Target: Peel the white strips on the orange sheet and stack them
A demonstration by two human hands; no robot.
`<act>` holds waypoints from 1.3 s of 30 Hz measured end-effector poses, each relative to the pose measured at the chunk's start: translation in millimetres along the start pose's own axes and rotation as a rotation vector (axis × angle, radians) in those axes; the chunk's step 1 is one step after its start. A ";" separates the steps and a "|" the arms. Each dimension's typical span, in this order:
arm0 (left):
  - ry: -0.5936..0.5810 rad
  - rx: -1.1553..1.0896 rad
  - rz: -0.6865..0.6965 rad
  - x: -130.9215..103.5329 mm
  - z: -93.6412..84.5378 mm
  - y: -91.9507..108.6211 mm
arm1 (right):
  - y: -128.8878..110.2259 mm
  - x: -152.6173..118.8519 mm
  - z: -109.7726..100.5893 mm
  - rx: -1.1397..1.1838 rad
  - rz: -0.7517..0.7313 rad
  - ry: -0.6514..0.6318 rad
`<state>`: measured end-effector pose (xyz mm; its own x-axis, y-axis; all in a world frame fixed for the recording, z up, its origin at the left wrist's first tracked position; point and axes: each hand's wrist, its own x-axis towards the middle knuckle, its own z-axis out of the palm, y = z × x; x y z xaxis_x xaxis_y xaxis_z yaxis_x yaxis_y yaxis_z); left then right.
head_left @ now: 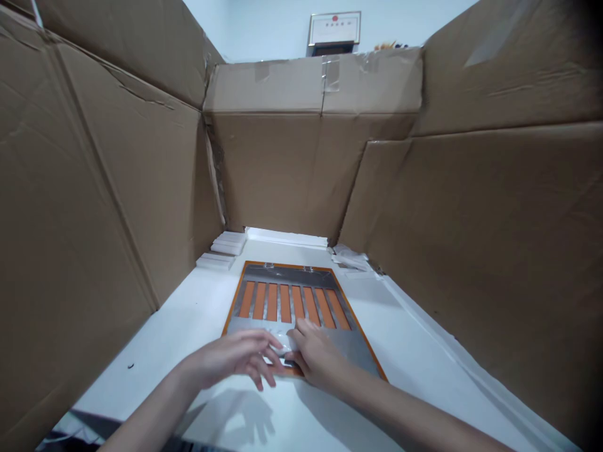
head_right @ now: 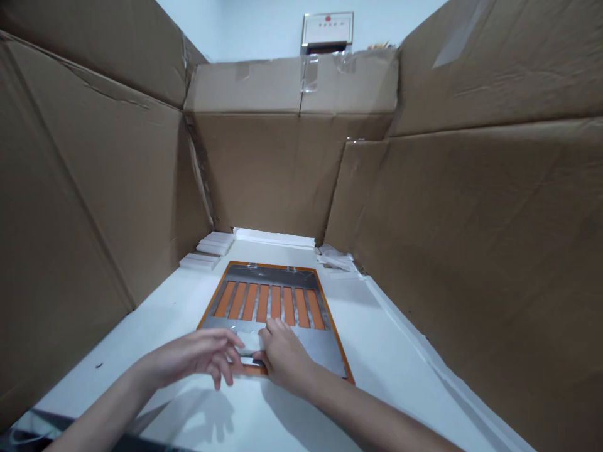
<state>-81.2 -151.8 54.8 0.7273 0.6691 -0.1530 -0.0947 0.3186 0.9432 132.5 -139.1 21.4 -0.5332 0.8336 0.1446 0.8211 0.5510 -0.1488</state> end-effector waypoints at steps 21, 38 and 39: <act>0.787 0.100 0.476 76.5 -128.7 -6.7 | -11.2 22.0 -7.2 -0.289 -0.197 -0.076; 0.779 0.239 0.447 86.4 -116.1 -18.7 | -2.0 21.4 -1.4 -0.174 -0.213 -0.016; 0.777 0.257 0.448 87.3 -117.5 -19.7 | -1.9 21.4 -1.3 -0.176 -0.210 -0.019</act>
<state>-95.7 -20.8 -11.8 -0.0082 0.9848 0.1737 -0.0358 -0.1739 0.9841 119.8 -122.3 26.0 -0.6977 0.7035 0.1354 0.7142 0.6978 0.0546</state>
